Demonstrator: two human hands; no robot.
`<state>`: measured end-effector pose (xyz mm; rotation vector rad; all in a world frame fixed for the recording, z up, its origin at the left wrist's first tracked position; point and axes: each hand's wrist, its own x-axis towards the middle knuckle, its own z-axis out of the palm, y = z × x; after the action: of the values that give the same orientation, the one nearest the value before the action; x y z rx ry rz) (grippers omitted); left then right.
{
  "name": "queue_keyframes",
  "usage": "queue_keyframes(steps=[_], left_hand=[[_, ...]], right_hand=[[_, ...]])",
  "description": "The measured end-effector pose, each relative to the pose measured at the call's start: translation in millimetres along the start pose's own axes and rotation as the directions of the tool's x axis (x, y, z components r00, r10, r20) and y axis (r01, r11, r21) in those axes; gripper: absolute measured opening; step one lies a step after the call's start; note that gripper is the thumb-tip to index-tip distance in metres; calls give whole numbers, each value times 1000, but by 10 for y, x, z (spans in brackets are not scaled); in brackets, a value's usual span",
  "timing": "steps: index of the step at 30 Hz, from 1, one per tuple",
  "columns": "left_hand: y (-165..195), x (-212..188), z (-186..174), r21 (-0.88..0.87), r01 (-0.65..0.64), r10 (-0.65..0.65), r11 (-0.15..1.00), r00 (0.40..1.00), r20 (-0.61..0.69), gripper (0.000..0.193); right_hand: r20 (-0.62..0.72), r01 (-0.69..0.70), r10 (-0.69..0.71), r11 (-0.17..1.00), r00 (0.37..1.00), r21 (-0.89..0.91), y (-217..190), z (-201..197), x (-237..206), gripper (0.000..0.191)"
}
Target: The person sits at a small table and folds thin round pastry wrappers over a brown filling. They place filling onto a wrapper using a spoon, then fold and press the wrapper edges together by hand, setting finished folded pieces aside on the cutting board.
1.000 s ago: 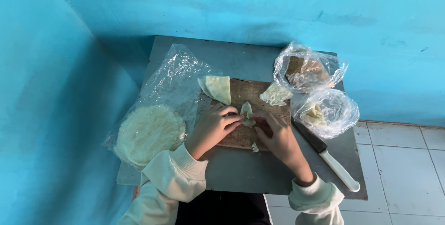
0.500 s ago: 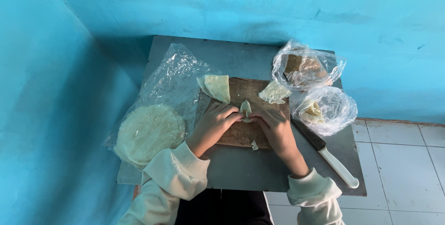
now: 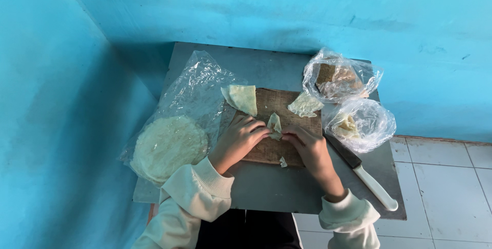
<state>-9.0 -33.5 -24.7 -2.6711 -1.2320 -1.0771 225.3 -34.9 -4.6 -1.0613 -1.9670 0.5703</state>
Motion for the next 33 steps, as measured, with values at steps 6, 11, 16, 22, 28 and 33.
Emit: queue_keyframes(steps=[6,11,16,22,28,33], left_hand=[[12,6,-16,-28,17,-17,999,1000,6,14],[-20,-2,17,51,-117,119,992,992,-29,17],[-14,55,95,30,-40,41,999,999,-36,16],[36,105,128,41,55,-54,998,998,-40,12],[64,103,107,-30,120,-121,992,992,-36,15],[18,71,143,-78,145,-146,986,989,-10,17]], right_hand=[[77,35,-32,998,996,-49,-62,-51,33,31],[70,92,-87,993,994,-72,-124,-47,60,32],[60,84,-79,992,995,-92,-107,-10,79,31],[31,-52,55,995,998,-87,22,56,118,22],[2,-22,22,996,1000,-83,84,86,126,17],[-39,-44,39,989,998,-141,66,121,123,17]])
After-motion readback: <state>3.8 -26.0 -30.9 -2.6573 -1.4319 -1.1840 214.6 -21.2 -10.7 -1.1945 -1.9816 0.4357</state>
